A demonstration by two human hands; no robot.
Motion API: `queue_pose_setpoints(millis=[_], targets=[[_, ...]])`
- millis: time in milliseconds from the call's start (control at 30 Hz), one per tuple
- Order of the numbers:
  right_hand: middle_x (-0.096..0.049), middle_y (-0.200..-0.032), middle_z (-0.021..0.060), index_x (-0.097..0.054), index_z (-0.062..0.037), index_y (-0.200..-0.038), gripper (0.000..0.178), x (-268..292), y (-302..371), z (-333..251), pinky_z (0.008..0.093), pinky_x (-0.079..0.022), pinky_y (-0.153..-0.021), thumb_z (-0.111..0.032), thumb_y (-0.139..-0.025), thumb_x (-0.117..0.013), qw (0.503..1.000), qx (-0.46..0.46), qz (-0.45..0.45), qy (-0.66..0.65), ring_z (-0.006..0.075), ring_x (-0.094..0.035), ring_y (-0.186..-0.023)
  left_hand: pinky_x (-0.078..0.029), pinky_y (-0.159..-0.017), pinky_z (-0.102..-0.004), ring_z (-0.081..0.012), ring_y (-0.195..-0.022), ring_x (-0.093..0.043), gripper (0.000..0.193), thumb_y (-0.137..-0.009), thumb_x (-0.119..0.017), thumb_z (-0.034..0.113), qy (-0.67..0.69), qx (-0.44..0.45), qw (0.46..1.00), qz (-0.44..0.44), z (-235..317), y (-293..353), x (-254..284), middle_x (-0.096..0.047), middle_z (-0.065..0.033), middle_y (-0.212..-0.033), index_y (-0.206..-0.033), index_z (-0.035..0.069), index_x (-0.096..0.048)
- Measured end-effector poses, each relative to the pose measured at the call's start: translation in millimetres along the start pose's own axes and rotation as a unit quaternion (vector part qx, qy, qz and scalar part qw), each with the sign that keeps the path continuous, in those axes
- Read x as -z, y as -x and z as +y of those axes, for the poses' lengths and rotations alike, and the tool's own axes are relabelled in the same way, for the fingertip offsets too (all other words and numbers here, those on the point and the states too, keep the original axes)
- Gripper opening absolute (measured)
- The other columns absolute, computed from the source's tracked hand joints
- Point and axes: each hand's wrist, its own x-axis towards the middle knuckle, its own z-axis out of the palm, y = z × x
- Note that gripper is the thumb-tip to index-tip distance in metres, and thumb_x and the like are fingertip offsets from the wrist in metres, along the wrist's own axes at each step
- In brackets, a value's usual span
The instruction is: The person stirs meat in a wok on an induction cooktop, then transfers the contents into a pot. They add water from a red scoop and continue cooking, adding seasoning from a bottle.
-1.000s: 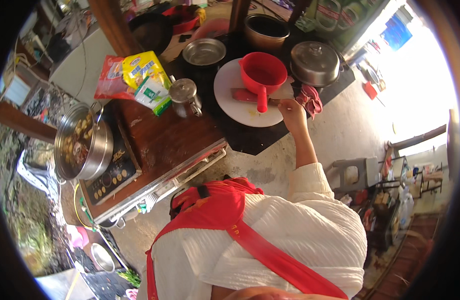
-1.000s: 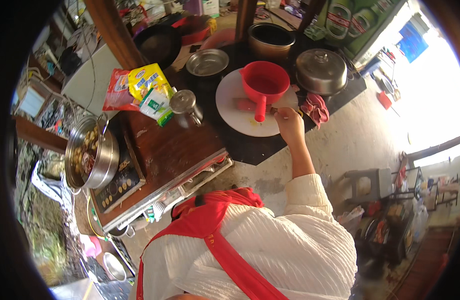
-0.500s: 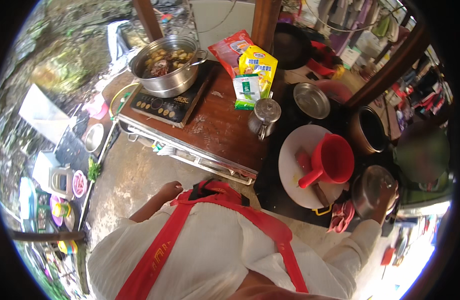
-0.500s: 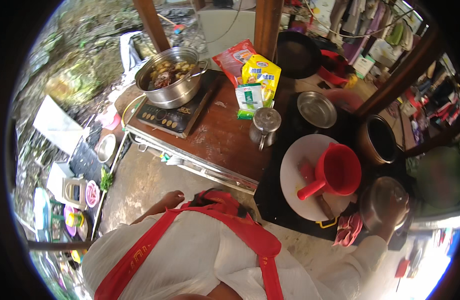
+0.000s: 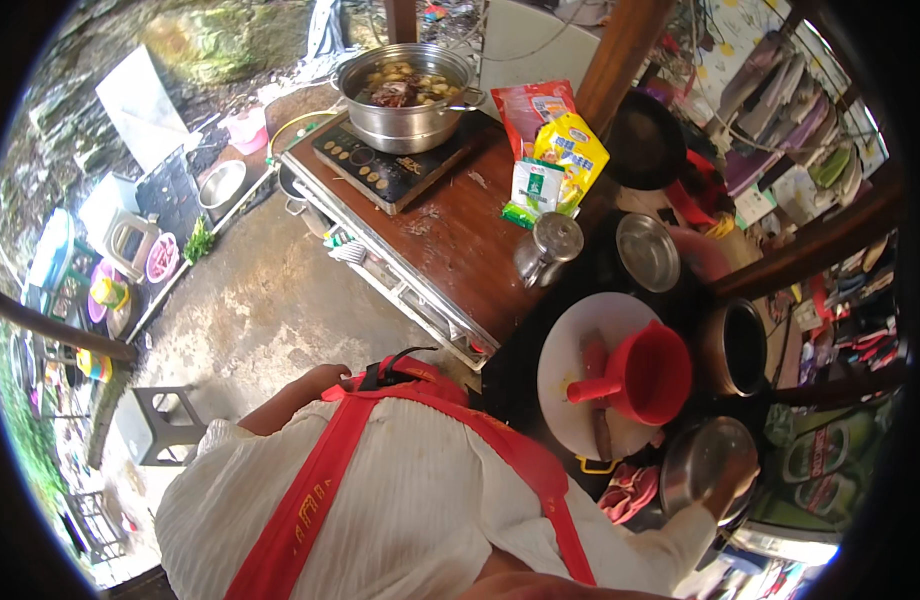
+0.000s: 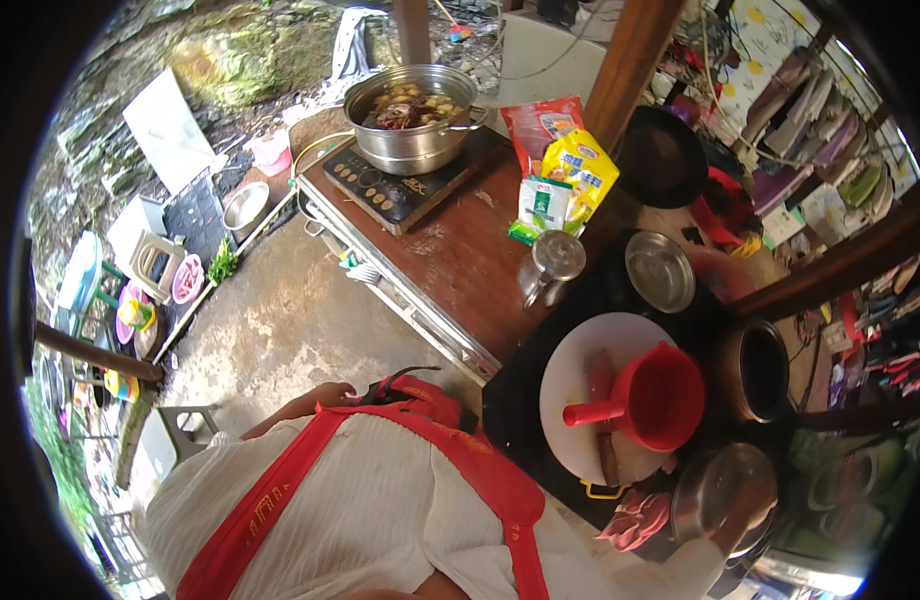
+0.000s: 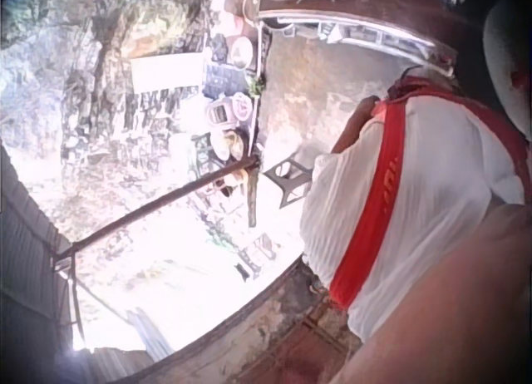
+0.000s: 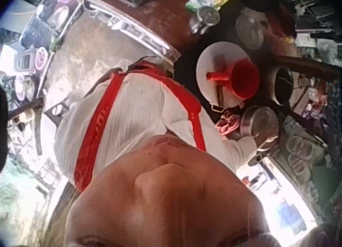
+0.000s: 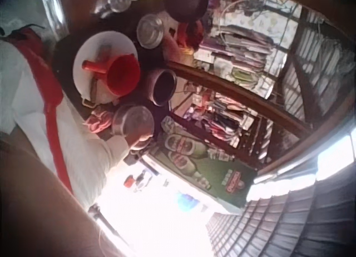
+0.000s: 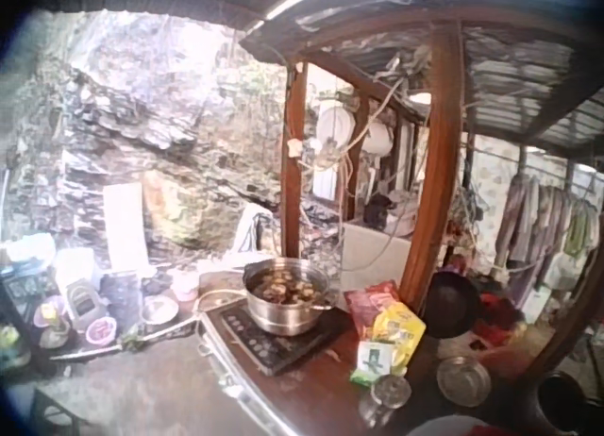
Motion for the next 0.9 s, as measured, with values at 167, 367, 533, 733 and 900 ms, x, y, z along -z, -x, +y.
queue_pose_setpoints(millis=[167,367,533,733,900], targets=[[-0.071,-0.127,0.0185,-0.068,-0.0083,-0.131,0.042,129.0,24.3,14.9,0.0532,-0.057,-0.093,-0.033,-0.098,-0.061,0.993,0.025,0.105,0.044,0.0413,-0.068,-0.116,-0.055,-0.098,-0.0467,-0.0390,-0.113,-0.070,0.053,-0.094,-0.067,0.047,0.059,-0.025,0.998,0.017,5.1,-13.7,9.5,-0.075,-0.0219,-0.119,-0.131,0.009,-0.069],[-0.070,-0.130,0.0189,-0.066,-0.0030,-0.132,0.044,346.3,53.9,-77.6,0.0478,-0.053,-0.099,-0.034,-0.101,-0.063,0.988,-0.011,0.129,-0.087,0.0383,-0.066,-0.121,-0.054,-0.098,-0.0473,-0.0395,-0.115,-0.069,0.053,-0.094,-0.070,0.047,0.049,-0.047,0.997,0.032,-28.4,-61.1,32.2,-0.073,-0.0213,-0.122,-0.131,0.009,-0.068],[-0.066,-0.140,0.0188,-0.062,-0.0059,-0.143,0.052,460.7,83.3,-256.2,0.0405,-0.049,-0.105,-0.039,-0.103,-0.065,0.951,0.042,0.207,-0.228,0.0317,-0.065,-0.125,-0.055,-0.096,-0.0472,-0.0399,-0.113,-0.070,0.052,-0.094,-0.070,0.046,0.092,-0.129,0.987,0.021,-101.4,-105.2,78.9,-0.073,-0.0216,-0.120,-0.129,0.008,-0.068],[-0.069,-0.130,0.0101,-0.067,-0.0066,-0.134,0.042,536.4,87.0,-616.0,0.0342,-0.051,-0.098,-0.027,-0.098,-0.073,0.854,0.227,0.081,-0.462,0.0218,-0.065,-0.112,-0.056,-0.093,-0.0468,-0.0391,-0.108,-0.072,0.047,-0.094,-0.068,0.041,0.161,-0.069,0.982,0.065,-210.1,-142.1,164.0,-0.075,-0.0226,-0.113,-0.125,0.006,-0.070],[-0.074,-0.114,0.0062,-0.070,-0.0076,-0.125,0.038,548.5,91.3,-884.4,0.0296,-0.051,-0.095,-0.025,-0.093,-0.080,0.774,0.428,0.089,-0.459,0.0150,-0.066,-0.104,-0.057,-0.092,-0.0467,-0.0391,-0.106,-0.073,0.048,-0.094,-0.068,0.039,0.178,-0.029,0.978,0.109,-276.0,-142.0,217.6,-0.076,-0.0236,-0.112,-0.127,0.005,-0.069]])
